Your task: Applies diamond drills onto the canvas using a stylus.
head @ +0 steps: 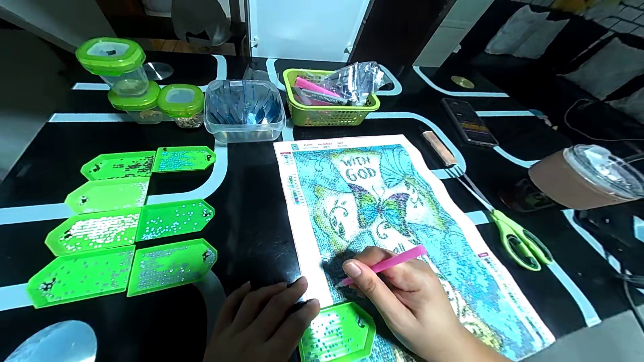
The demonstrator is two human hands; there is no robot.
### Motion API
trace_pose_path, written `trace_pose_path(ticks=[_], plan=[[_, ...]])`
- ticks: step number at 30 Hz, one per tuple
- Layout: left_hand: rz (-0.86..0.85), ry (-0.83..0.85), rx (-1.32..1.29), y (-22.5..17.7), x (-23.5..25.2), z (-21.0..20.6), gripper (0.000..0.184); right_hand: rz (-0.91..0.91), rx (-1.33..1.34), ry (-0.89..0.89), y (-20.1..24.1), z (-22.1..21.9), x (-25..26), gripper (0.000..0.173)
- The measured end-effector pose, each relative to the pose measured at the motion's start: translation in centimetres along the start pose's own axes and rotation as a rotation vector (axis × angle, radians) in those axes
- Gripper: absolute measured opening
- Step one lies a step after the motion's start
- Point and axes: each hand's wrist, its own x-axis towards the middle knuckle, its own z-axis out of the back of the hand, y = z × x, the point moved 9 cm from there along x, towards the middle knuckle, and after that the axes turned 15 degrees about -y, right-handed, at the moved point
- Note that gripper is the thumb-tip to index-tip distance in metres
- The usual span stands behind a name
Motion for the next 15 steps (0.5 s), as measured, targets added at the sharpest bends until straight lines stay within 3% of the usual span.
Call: trace_pose_path(ticks=[3,7,15], plan=[[0.005,-0.001,-0.006,0.0,0.0,0.1,0.044,-0.137,0.107,0.032,-0.7,0.9,-0.1,0.026],[0.007,0.004,-0.016,0.0,0.0,0.1,0.045,-0.192,0.188,-0.078,-0.5,2.6,-1.5,0.025],[-0.002,-0.008,-0.018,-0.1,0.0,0.1,0.045,-0.059,0.094,-0.065,0.6,2.4,-3.0,0.026]])
